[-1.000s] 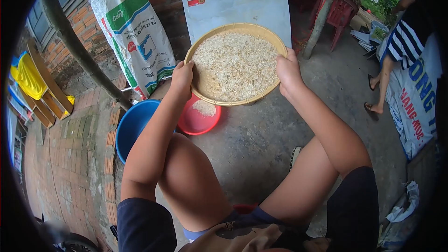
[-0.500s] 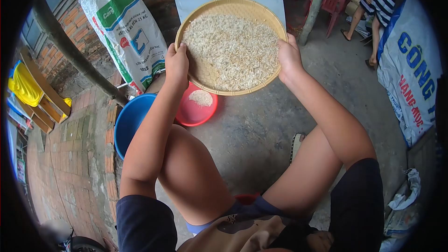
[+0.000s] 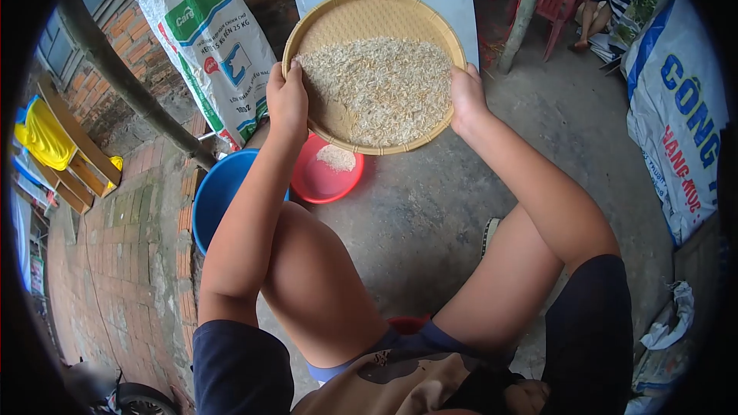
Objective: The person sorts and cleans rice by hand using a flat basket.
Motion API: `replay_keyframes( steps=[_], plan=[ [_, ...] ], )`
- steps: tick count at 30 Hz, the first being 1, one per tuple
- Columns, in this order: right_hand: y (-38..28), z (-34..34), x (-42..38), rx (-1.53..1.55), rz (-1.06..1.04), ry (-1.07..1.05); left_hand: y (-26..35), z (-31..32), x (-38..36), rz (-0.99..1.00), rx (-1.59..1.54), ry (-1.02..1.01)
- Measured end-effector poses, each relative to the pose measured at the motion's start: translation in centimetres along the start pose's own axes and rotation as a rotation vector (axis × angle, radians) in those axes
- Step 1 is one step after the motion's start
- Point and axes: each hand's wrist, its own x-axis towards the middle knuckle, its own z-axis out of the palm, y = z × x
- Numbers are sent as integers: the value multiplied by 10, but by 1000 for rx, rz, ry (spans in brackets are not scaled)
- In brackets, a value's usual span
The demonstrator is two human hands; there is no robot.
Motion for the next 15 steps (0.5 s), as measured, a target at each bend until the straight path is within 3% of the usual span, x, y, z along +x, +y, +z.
replay_keyframes(
  steps=[1, 3, 7, 9, 10, 12, 15],
  plan=[
    [5, -3, 9, 6, 7, 7, -4, 2, 1, 4, 0, 38],
    [5, -5, 22, 116, 253, -112, -1, 4, -2, -68, 29, 75],
    [-8, 1, 2, 230, 305, -136, 6, 4, -5, 124, 16, 70],
    [-19, 10, -15, 123, 119, 41, 10, 7, -10, 104, 16, 71],
    [-11, 6, -6, 123, 125, 44, 12, 9, -12, 85, 7, 81],
    [6, -4, 17, 268, 453, -86, 8, 10, -9, -2, -29, 83],
    [12, -4, 19, 260, 334, -84, 7, 6, -4, 130, -24, 42]
  ],
)
